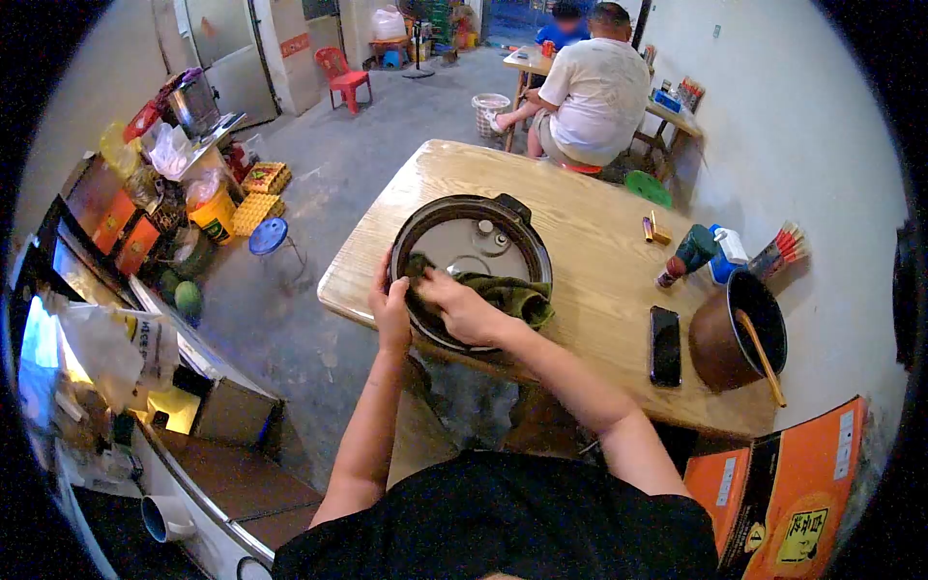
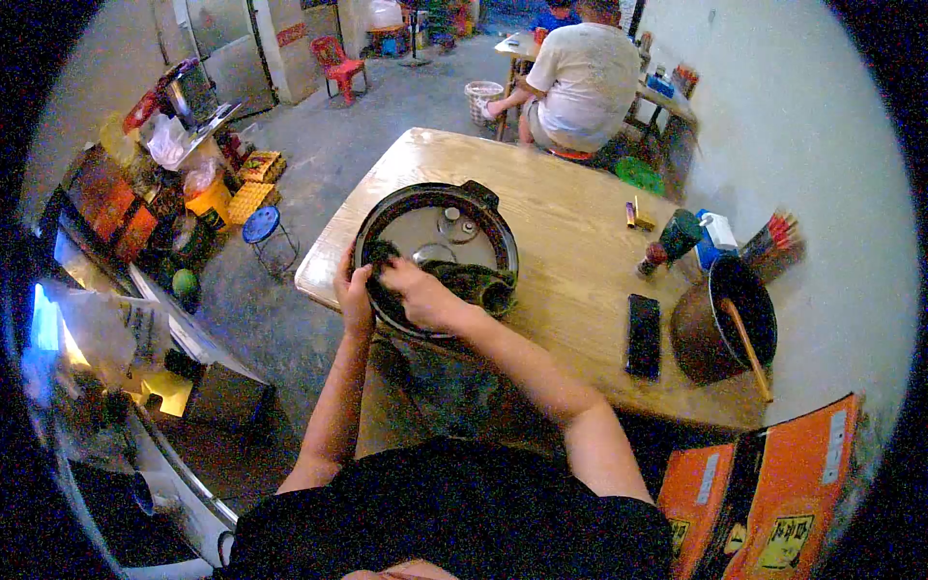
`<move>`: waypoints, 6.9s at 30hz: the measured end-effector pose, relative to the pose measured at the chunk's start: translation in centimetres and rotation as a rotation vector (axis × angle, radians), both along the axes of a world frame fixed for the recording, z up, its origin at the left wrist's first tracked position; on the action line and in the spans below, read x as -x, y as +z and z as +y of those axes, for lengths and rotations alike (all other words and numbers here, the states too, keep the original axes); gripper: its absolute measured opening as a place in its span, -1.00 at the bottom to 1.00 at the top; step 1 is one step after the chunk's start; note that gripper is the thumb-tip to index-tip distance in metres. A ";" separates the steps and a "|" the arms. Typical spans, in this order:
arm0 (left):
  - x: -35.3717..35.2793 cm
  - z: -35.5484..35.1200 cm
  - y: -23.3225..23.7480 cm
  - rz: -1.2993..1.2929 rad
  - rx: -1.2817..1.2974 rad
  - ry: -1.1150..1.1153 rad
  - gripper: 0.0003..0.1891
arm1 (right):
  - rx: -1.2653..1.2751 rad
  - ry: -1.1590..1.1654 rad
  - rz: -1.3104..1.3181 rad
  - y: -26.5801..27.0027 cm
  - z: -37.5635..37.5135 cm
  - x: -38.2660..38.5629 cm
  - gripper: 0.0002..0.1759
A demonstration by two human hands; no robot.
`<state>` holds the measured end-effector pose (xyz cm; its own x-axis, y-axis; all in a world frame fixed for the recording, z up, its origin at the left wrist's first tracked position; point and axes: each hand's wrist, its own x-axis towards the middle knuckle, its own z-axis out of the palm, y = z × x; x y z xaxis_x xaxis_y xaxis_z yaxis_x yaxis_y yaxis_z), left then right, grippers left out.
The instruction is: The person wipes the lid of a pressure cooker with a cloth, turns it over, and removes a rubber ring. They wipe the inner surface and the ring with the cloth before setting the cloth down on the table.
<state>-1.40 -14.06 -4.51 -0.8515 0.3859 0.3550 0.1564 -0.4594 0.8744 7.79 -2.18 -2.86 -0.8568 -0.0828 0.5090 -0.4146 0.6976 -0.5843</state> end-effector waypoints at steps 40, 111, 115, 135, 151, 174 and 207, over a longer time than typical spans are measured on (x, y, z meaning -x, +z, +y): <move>-1.9 0.9 1.9 0.069 0.020 -0.025 -0.36 | -0.967 -0.763 0.076 3.7 6.6 -0.4 -0.82; -2.6 0.8 1.8 0.024 0.038 0.003 -0.57 | -0.379 -0.702 0.086 1.8 4.1 1.4 -0.68; -2.0 0.6 1.0 0.018 0.034 0.006 -0.57 | -0.280 -0.141 0.233 0.9 2.0 -0.9 -0.57; -2.4 0.7 1.3 0.034 0.010 -0.016 -0.55 | -0.227 0.131 0.021 0.0 2.7 -3.0 -0.53; -2.7 2.3 4.2 0.096 0.224 -0.030 -0.59 | -0.689 -0.553 0.151 3.7 8.1 -3.6 -0.57; -3.1 3.2 1.8 0.191 0.146 0.033 -0.45 | -0.694 -0.536 -0.120 1.6 5.0 -8.7 -0.57; -2.6 3.3 3.4 0.075 0.435 -0.021 -0.63 | -0.369 -0.552 0.156 4.2 7.9 -12.5 -0.81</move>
<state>1.15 -10.74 -1.06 -0.8200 0.5300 0.2161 0.2213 -0.0547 0.9737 20.28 5.71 1.39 -0.7423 0.1531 0.6524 -0.0009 0.9733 -0.2294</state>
